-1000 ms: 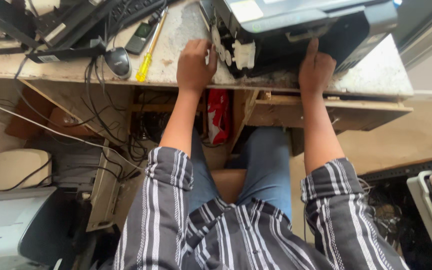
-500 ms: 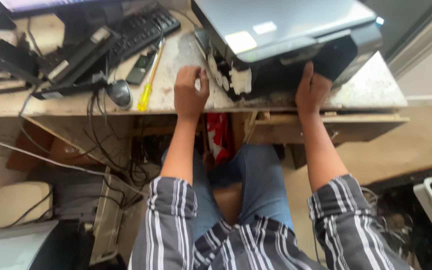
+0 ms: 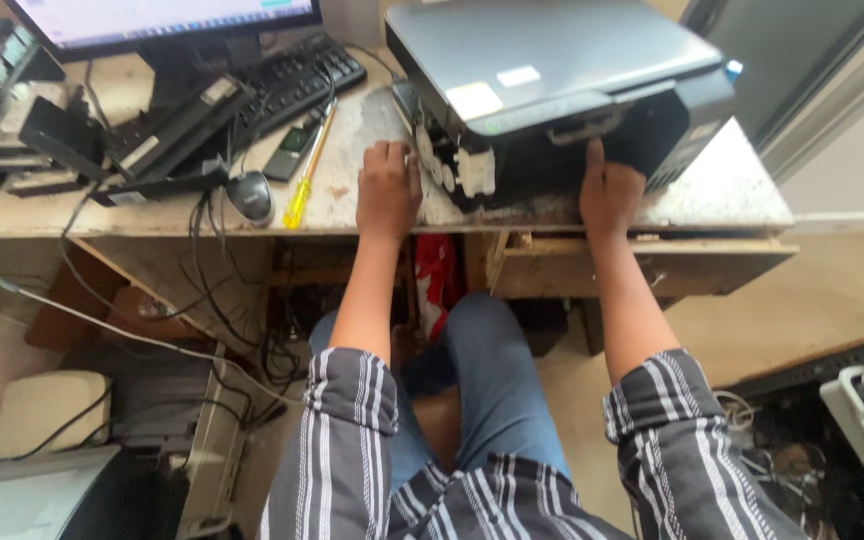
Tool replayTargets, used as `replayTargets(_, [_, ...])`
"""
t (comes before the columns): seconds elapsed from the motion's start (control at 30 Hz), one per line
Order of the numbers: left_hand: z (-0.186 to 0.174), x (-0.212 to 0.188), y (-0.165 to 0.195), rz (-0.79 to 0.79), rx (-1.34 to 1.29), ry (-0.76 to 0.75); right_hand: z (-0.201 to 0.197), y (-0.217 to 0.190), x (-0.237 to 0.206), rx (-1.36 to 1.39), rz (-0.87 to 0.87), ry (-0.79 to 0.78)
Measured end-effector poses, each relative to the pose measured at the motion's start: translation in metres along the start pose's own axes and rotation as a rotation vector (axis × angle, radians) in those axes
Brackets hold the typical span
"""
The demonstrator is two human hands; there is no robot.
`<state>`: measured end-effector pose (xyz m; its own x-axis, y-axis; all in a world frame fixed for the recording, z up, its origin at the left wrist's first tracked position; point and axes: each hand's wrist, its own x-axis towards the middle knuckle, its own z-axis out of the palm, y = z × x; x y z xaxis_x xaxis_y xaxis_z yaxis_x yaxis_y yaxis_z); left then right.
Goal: The person places a stack of papers into the printer's input tray and closes the lid. They open a desk drawer, connect a white USB cable to the printer, operate the computer mouse and keyboard, then retrieve the printed page from the printer's output tray.
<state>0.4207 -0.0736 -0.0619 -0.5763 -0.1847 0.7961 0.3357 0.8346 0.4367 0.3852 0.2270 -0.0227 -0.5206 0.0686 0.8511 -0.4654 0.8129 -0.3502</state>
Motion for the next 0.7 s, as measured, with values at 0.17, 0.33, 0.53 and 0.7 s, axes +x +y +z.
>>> replayTargets(0.17, [0.004,0.006,-0.001,-0.125,0.081,-0.084,0.005,0.002,-0.002,-0.007,0.040,-0.030])
replayTargets(0.33, [0.017,0.003,-0.014,-0.118,0.166,-0.167,0.012,0.016,-0.012,0.055,0.117,-0.067])
replayTargets(0.53, [0.026,0.001,-0.023,-0.090,0.293,-0.214,0.023,0.028,-0.017,0.023,0.102,-0.044])
replayTargets(0.7, [0.012,0.015,-0.021,0.074,0.407,-0.156,0.021,0.018,-0.013,0.006,-0.010,-0.027])
